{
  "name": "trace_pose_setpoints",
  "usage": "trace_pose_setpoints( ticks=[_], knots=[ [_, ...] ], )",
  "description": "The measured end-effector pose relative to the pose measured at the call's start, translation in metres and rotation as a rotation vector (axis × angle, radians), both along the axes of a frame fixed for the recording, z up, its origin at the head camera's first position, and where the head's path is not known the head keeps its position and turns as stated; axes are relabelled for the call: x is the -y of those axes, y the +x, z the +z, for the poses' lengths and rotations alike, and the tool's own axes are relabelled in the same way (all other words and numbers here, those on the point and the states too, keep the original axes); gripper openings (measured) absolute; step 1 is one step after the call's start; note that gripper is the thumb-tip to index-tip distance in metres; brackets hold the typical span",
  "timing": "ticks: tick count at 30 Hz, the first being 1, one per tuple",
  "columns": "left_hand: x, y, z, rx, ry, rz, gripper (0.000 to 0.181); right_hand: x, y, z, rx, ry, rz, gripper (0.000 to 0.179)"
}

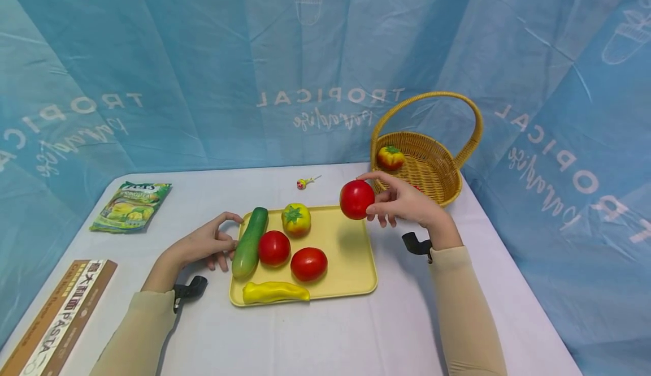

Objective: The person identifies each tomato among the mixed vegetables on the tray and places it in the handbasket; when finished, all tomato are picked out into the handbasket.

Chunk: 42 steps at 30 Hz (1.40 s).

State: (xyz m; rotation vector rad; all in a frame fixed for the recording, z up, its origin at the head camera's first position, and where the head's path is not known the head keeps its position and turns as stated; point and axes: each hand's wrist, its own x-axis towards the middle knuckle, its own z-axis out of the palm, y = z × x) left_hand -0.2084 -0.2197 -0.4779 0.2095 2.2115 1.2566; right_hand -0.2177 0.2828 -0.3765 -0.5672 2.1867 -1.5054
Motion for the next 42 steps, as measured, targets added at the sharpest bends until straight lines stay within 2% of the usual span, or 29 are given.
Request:
trace_pose_setpoints(
  ticks=[7,15,21,30,42],
  knots=[
    [0.0,0.001,0.001,0.002,0.003,0.003,0.061,-0.016,-0.004,0.0,0.02,0.003,-0.188,0.066],
    [0.0,0.0,-0.001,-0.002,0.0,0.002,0.061,-0.03,-0.011,-0.006,-0.007,-0.02,-0.298,0.065],
    [-0.001,0.002,0.0,-0.003,-0.003,0.003,0.06,-0.041,-0.014,-0.012,0.012,-0.023,-0.399,0.065],
    [-0.002,0.004,0.003,-0.011,0.004,-0.009,0.063,-0.053,-0.02,-0.021,0.013,-0.018,-0.443,0.068],
    [-0.002,0.002,0.001,-0.006,-0.002,-0.006,0.063,-0.06,-0.028,-0.03,0.088,0.033,-0.53,0.081]
  ],
)
